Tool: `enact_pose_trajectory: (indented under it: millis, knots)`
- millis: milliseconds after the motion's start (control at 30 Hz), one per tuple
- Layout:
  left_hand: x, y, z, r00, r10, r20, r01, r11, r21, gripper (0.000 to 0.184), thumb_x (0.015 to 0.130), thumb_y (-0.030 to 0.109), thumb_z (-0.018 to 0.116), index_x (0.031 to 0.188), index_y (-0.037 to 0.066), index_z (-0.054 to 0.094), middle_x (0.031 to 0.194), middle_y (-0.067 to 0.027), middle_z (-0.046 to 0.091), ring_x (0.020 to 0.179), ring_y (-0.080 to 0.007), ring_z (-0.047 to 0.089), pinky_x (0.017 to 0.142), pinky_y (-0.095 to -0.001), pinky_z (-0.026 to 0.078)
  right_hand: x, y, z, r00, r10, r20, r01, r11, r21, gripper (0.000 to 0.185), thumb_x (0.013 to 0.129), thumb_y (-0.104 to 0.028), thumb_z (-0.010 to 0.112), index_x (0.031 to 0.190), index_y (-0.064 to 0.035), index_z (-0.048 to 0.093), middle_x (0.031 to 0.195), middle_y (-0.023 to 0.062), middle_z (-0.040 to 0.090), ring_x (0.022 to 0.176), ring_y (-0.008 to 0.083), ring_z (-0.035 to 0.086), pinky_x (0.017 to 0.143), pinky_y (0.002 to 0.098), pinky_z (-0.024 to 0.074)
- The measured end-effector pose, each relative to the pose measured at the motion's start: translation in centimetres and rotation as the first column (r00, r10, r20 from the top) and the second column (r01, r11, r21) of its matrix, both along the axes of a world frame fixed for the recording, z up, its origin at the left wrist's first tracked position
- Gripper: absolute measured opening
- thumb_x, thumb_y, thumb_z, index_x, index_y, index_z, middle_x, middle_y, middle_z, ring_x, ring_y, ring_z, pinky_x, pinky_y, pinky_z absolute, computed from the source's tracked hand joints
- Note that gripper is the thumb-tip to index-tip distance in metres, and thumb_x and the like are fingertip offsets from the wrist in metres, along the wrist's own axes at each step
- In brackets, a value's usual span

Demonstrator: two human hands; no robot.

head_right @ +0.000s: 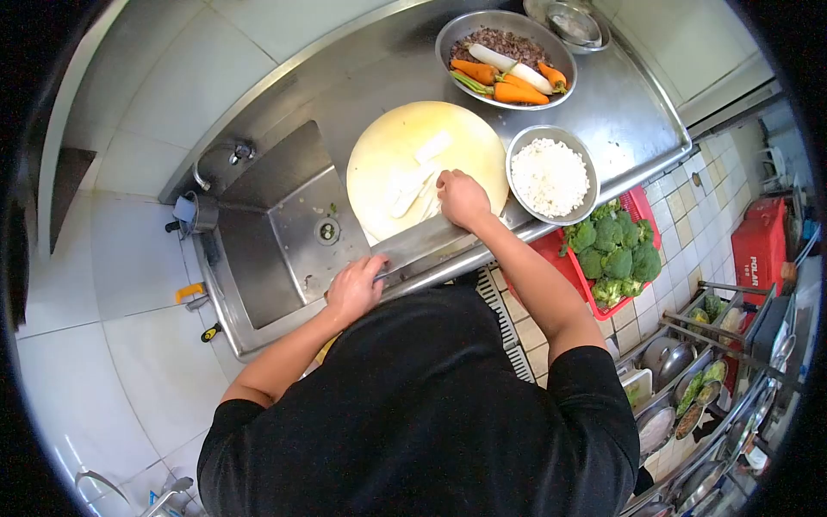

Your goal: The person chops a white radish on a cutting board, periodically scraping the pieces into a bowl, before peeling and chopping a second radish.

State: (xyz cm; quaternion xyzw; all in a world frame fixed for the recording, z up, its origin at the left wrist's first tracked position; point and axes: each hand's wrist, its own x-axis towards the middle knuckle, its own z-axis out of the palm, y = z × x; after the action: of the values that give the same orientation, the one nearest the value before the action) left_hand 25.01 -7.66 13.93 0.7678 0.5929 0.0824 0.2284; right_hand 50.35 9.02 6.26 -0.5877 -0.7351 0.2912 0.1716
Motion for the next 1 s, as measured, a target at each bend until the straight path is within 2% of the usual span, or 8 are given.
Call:
enact_pose_trajectory:
  millis: [100,267,367,533,667,767,900,1000]
  knots:
    - [-1.9,-0.1,2.0,1.0,0.013,0.013,-0.012,0.998,-0.067,0.028,0.092,0.016,0.067,0.119,0.016,0.06,0.098,-0.0188,0.072,0.09,-0.0414,0.071,0.077,-0.0546,0.057,0.2,2.5,-1.5,0.955,0.281,0.092,-0.291,0.949,0.119,0.015,0.086,-0.009,0.07,0.101,-0.0096,0.074,0.107,0.013,0.07,0.108,0.035,0.065,0.096,0.0431,0.054]
    - [-6.8,0.6,2.5,0.997,0.015,-0.076,-0.031,0.977,-0.212,0.019,0.101,0.027,0.061,0.114,0.014,0.06,0.086,-0.0217,0.074,0.082,-0.0463,0.071,0.073,-0.0581,0.056,-2.8,3.3,0.9,0.897,0.424,0.128,-0.442,0.875,0.197,0.036,0.084,-0.008,0.069,0.12,-0.0128,0.072,0.121,0.0084,0.067,0.118,0.0323,0.061,0.103,0.0444,0.0514]
    - [-6.6,1.0,1.6,0.999,-0.031,-0.007,0.028,0.973,-0.231,0.021,0.104,0.03,0.059,0.114,0.012,0.06,0.085,-0.0233,0.073,0.082,-0.0491,0.069,0.074,-0.0592,0.054,-4.6,4.6,1.6,0.786,0.535,0.311,-0.573,0.818,0.041,0.039,0.085,-0.009,0.067,0.123,-0.0182,0.073,0.127,0.0068,0.068,0.124,0.0294,0.06,0.107,0.0465,0.0485]
    - [-2.6,3.0,0.0,0.984,-0.087,0.155,0.134,0.936,-0.326,0.025,0.104,0.029,0.058,0.114,0.006,0.058,0.095,-0.0279,0.072,0.094,-0.052,0.067,0.08,-0.0598,0.052,-5.0,7.3,1.0,0.705,0.528,0.473,-0.597,0.802,-0.006,0.031,0.086,-0.012,0.068,0.115,-0.0189,0.077,0.11,0.0073,0.074,0.114,0.0297,0.066,0.102,0.0462,0.0509]
    - [-0.6,4.6,-3.1,0.977,-0.002,0.212,0.101,0.884,-0.456,0.03,0.105,0.03,0.057,0.119,0.003,0.054,0.102,-0.034,0.07,0.102,-0.0543,0.065,0.087,-0.0594,0.05,-2.4,6.9,2.3,0.946,0.304,0.114,-0.324,0.906,0.272,0.023,0.087,-0.015,0.07,0.108,-0.014,0.079,0.102,0.0095,0.073,0.102,0.034,0.067,0.091,0.0445,0.0545]
    - [-0.4,6.1,-4.6,0.98,0.04,0.194,0.053,0.892,-0.448,0.029,0.106,0.024,0.056,0.122,0.0,0.052,0.101,-0.0368,0.068,0.099,-0.0525,0.068,0.083,-0.0546,0.053,-0.4,3.8,4.6,0.988,0.102,-0.115,-0.026,0.85,0.525,0.02,0.086,-0.018,0.073,0.105,-0.017,0.082,0.095,0.0089,0.071,0.096,0.0333,0.065,0.091,0.0433,0.0535]
    - [-0.9,8.1,-3.9,0.987,0.012,0.158,0.041,0.945,-0.326,0.031,0.104,0.021,0.055,0.126,-0.001,0.05,0.103,-0.0378,0.068,0.1,-0.0561,0.065,0.087,-0.0588,0.051,0.1,-4.2,2.9,0.999,-0.031,-0.03,0.042,0.828,0.558,0.032,0.086,-0.016,0.075,0.115,-0.0282,0.082,0.108,0.0074,0.066,0.1,0.0295,0.06,0.093,0.0399,0.053]
    - [-0.9,8.9,-3.7,0.993,-0.068,0.095,0.096,0.939,-0.331,0.034,0.104,0.019,0.054,0.13,-0.001,0.046,0.103,-0.038,0.068,0.1,-0.0557,0.066,0.088,-0.0604,0.05,0.1,-10.3,-1.3,1.0,-0.005,-0.012,0.009,0.907,0.421,0.039,0.084,-0.01,0.075,0.122,-0.0186,0.078,0.117,0.0097,0.065,0.112,0.0314,0.06,0.099,0.0396,0.053]
